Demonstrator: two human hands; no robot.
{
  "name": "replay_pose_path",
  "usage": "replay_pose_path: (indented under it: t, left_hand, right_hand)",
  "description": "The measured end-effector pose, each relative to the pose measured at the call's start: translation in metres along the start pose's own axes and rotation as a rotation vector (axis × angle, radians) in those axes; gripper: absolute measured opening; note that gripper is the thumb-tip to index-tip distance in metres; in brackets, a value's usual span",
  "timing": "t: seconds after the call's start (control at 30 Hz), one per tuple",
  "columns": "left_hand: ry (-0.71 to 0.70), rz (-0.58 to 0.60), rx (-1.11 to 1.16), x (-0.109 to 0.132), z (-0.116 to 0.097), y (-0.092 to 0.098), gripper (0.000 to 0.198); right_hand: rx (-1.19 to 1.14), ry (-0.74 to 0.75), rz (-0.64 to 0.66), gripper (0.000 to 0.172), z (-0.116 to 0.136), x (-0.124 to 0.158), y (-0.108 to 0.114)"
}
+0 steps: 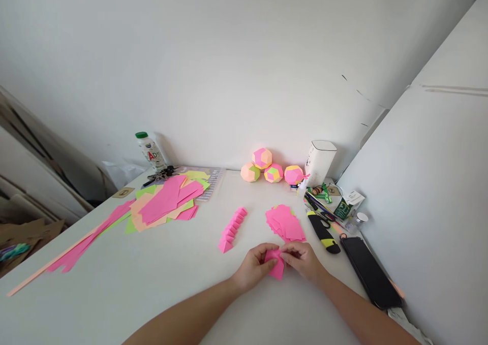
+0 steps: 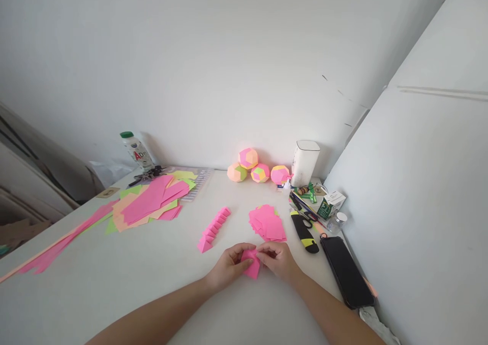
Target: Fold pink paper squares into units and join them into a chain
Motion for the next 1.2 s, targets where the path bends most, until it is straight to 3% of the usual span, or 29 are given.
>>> replay_pose_path:
  t: [0.63,0.97,1.2]
  left_hand:
    - [-0.033,-0.040,0.100,-0.005,0.004,0.004,0.038]
    - [-0.035,-0.118,-0.013,-0.007,0.011,0.009,0.039]
    - [-0.269,-0.277,-0.311,0.000,-0.005,0.012,0.020]
  right_hand:
    - [0.083,0.075,0.057,0.021,0.007,0.000,-0.004]
    - [0.120,0.116,0.113,0.021,0.010,0.000,-0.007]
    - [0.129,0.124,0.079,0.021,0.012,0.001,-0.007]
Point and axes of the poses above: each hand's wrist, its own x-axis away from the middle knuckle, its own y-axis out of the back of the hand, z = x × y, the point moved 6 cm from there along -x, towards the middle knuckle, and after that the axes turned 15 degrees about y, right-handed, at the moved point
